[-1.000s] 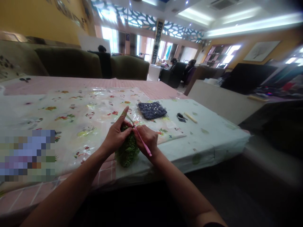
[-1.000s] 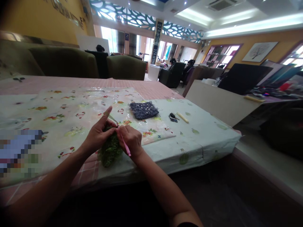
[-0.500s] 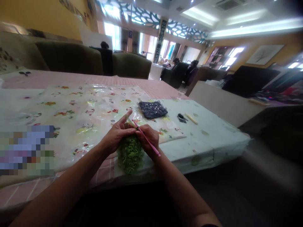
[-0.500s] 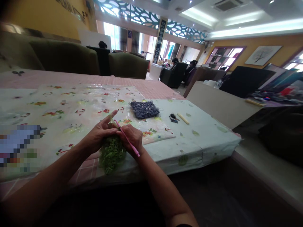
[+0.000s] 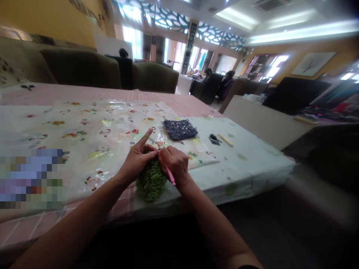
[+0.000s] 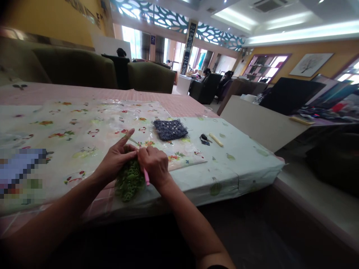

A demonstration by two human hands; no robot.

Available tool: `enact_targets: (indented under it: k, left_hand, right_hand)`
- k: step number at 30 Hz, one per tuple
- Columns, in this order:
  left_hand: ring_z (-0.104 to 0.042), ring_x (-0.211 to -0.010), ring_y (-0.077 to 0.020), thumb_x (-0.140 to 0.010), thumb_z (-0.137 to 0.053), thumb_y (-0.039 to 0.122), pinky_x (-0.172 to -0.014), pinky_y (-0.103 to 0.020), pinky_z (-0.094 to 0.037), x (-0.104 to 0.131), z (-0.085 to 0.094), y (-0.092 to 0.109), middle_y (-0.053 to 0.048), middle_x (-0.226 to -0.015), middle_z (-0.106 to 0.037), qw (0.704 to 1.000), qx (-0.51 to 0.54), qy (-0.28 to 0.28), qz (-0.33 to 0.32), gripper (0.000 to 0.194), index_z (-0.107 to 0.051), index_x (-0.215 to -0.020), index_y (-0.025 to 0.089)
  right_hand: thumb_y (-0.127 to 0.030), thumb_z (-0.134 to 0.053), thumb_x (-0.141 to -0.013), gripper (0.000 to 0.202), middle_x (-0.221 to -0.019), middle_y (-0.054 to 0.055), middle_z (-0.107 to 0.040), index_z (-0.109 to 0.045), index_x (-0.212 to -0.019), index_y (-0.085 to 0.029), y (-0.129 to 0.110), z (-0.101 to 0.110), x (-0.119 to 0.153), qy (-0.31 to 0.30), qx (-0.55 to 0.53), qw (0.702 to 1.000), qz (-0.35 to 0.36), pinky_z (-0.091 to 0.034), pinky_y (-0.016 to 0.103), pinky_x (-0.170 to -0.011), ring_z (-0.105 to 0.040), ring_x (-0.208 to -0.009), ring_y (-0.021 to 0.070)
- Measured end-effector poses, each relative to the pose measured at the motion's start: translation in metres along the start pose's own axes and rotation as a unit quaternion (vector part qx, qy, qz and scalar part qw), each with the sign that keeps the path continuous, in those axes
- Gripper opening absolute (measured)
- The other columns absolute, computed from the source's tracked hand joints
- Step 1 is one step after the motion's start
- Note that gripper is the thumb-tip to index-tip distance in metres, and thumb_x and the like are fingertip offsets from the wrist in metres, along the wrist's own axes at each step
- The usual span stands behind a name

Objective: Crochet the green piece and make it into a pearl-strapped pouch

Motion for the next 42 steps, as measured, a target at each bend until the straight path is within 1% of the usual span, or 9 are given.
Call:
enact_targets:
  k: [3, 7, 11, 18, 25, 27, 32, 36, 42]
  left_hand:
    - [-0.060, -0.063, -0.0071, -0.070, -0.077, 0.012, -0.066, -0.019, -0.048, 0.000, -0.002, -0.001, 0.004, -0.077, -0.066, 0.994, 0.086, 0.011, 0.069, 0.086, -0.044, -0.148, 0.026]
    - [-0.064, -0.068, -0.0102, -0.067, -0.077, 0.009, -0.069, -0.021, -0.051, 0.002, -0.004, 0.002, 0.000, -0.080, -0.068, 0.971, 0.156, -0.074, 0.162, 0.077, -0.055, -0.139, 0.021]
    - [-0.061, -0.062, -0.0096, -0.068, -0.074, 0.008, -0.062, -0.021, -0.050, 0.004, -0.003, 0.006, 0.001, -0.075, -0.065, 0.967, 0.176, -0.103, 0.152, 0.076, -0.054, -0.140, 0.022]
    - [-0.064, -0.064, -0.0125, -0.066, -0.074, 0.009, -0.063, -0.023, -0.052, 0.001, 0.002, 0.012, 0.000, -0.079, -0.068, 0.974, 0.157, -0.113, 0.121, 0.080, -0.050, -0.141, 0.018]
    - [-0.062, -0.066, -0.0104, -0.066, -0.077, 0.011, -0.063, -0.021, -0.049, 0.003, 0.000, 0.009, 0.000, -0.079, -0.067, 0.981, 0.101, -0.126, 0.109, 0.064, -0.064, -0.128, 0.017]
    - [-0.065, -0.073, -0.0118, -0.068, -0.079, 0.013, -0.070, -0.023, -0.051, 0.004, -0.002, 0.006, -0.001, -0.083, -0.069, 0.982, 0.067, -0.134, 0.113, 0.065, -0.063, -0.131, 0.019]
    - [-0.065, -0.085, -0.0149, -0.071, -0.081, 0.021, -0.082, -0.027, -0.050, 0.005, -0.004, 0.001, -0.003, -0.088, -0.071, 0.985, -0.005, -0.142, 0.093, 0.051, -0.069, -0.120, 0.019]
    - [-0.063, -0.078, -0.0130, -0.071, -0.081, 0.027, -0.075, -0.024, -0.048, 0.005, -0.004, 0.004, -0.003, -0.085, -0.071, 0.982, -0.077, -0.147, 0.091, 0.026, -0.076, -0.095, 0.017]
    - [-0.060, -0.077, -0.0144, -0.073, -0.077, 0.034, -0.073, -0.028, -0.046, 0.001, 0.000, 0.012, -0.002, -0.081, -0.067, 0.964, -0.215, -0.149, 0.056, 0.017, -0.073, -0.079, 0.018]
  right_hand:
    - [-0.026, -0.046, -0.100, 0.029, -0.066, 0.002, -0.053, -0.055, -0.073, -0.021, -0.007, -0.006, 0.004, 0.059, 0.048, 0.997, 0.007, -0.027, 0.031, -0.058, -0.044, -0.061, 0.0159]
    - [-0.026, -0.051, -0.098, 0.014, -0.073, 0.004, -0.058, -0.058, -0.087, -0.021, -0.005, -0.001, 0.010, 0.101, -0.091, 0.989, 0.063, -0.037, 0.031, -0.064, -0.050, -0.069, 0.0177]
    - [-0.028, -0.051, -0.097, 0.012, -0.074, 0.002, -0.056, -0.058, -0.090, -0.021, 0.001, 0.010, 0.014, 0.094, -0.255, 0.962, 0.021, -0.040, 0.029, -0.062, -0.052, -0.067, 0.0157]
    - [-0.023, -0.055, -0.094, 0.014, -0.071, 0.000, -0.051, -0.061, -0.081, -0.020, 0.001, 0.029, 0.017, 0.051, -0.321, 0.945, -0.041, -0.039, 0.028, -0.062, -0.049, -0.066, 0.0132]
    - [-0.029, -0.055, -0.096, 0.026, -0.065, -0.002, -0.051, -0.058, -0.072, -0.019, 0.011, 0.039, 0.012, -0.057, -0.462, 0.876, -0.125, -0.038, 0.026, -0.060, -0.048, -0.062, 0.0116]
    - [-0.031, -0.055, -0.095, 0.026, -0.066, -0.002, -0.052, -0.057, -0.073, -0.020, 0.010, 0.036, 0.009, -0.045, -0.442, 0.887, -0.126, -0.040, 0.026, -0.060, -0.049, -0.062, 0.0117]
    - [-0.028, -0.057, -0.094, 0.012, -0.082, 0.004, -0.061, -0.065, -0.090, -0.021, 0.009, 0.029, 0.007, 0.038, -0.198, 0.980, -0.004, -0.046, 0.029, -0.073, -0.057, -0.078, 0.0163]
    - [-0.024, -0.058, -0.094, 0.023, -0.095, 0.008, -0.067, -0.063, -0.116, -0.020, 0.019, 0.026, 0.011, 0.063, -0.154, 0.985, 0.041, -0.051, 0.030, -0.076, -0.063, -0.085, 0.0183]
    - [-0.026, -0.058, -0.095, 0.027, -0.093, 0.004, -0.068, -0.063, -0.121, -0.024, 0.031, 0.029, 0.008, 0.034, -0.216, 0.976, 0.004, -0.053, 0.028, -0.072, -0.064, -0.079, 0.0150]
Point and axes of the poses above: each hand's wrist, its own x-axis away from the middle knuckle, its own z-axis out of the back of the hand, y = z × x, the point moved 2 cm from there along -x, towards the middle knuckle
